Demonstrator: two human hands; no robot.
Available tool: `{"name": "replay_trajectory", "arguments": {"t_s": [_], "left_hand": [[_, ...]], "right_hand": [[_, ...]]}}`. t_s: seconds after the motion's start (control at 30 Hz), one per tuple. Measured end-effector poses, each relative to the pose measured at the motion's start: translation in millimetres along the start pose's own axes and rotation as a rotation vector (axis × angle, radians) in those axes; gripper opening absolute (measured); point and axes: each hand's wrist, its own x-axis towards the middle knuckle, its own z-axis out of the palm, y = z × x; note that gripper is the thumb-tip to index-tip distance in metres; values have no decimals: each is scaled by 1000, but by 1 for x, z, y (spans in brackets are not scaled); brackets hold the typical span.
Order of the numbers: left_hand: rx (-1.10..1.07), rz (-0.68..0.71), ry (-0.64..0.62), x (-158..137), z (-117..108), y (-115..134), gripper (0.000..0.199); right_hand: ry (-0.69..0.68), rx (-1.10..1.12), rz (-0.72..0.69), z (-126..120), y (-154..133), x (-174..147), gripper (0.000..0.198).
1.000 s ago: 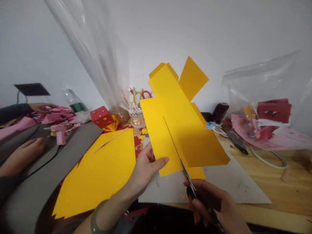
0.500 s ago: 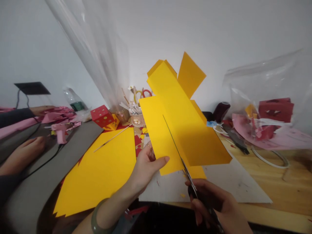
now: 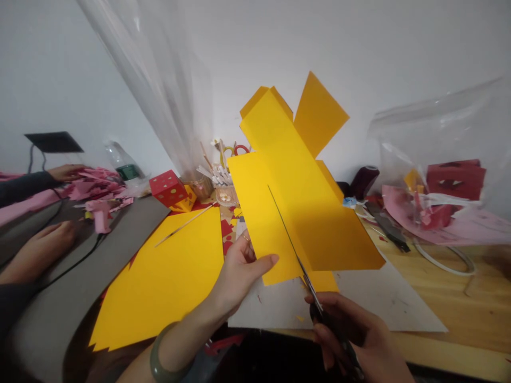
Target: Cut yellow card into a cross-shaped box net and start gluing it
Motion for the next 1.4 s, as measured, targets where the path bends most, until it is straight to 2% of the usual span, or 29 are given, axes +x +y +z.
{"name": "replay_trajectory", "arguments": {"t_s": [0.33,0.57,0.83,1.13,1.4], "left_hand": [[76,-45,-19,-5,0,-1,34],[75,-59,-8,-5,1,1,32],[100,-48,15,-6,0,0,34],[20,-45,-9,-5,2,2,32],[-10,-56,-23,-5,1,2,31]], "right_hand": [[-41,30,-41,0,0,-1,51],[-41,11,-66,-2,4,0,44],[24,-42,-63,0,1,0,30],[41,-59,-51,0,1,0,36],[57,-45,-56,0,0,1,33]]}}
